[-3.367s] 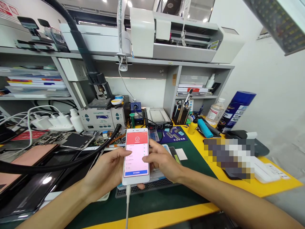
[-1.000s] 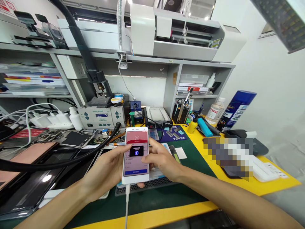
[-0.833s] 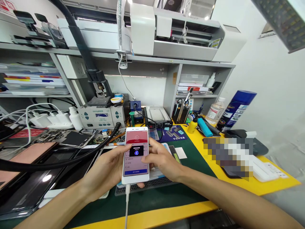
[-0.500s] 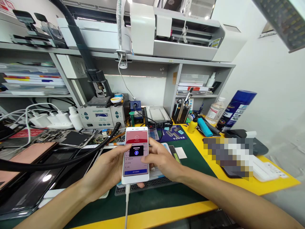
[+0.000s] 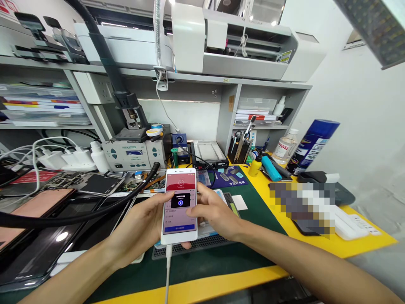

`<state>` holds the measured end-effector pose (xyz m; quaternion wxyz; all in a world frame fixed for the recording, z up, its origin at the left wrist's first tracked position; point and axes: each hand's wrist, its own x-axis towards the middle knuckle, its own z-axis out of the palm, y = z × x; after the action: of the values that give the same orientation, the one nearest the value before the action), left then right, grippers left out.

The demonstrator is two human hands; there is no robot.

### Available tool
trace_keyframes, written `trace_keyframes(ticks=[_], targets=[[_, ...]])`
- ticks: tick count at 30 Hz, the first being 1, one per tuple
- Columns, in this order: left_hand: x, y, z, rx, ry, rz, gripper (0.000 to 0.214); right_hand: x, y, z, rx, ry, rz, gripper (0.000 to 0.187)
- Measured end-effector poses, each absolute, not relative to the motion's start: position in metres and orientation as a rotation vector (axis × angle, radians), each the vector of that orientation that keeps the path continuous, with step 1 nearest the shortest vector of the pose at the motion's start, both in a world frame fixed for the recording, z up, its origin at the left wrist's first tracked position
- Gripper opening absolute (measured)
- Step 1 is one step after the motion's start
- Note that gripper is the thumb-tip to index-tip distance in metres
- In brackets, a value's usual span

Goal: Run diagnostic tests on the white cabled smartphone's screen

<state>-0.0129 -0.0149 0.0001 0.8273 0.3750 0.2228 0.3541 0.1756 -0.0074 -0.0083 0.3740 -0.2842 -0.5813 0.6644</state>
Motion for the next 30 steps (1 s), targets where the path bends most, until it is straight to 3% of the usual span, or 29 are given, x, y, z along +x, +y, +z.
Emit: trace_keyframes(ticks=[30], targets=[[-0.0127,-0.0166,-0.0002,0.837,0.504,0.764,0.037,0.1742,-0.0083,-0.0096,-0.665,-1.454,1.709,0.055]])
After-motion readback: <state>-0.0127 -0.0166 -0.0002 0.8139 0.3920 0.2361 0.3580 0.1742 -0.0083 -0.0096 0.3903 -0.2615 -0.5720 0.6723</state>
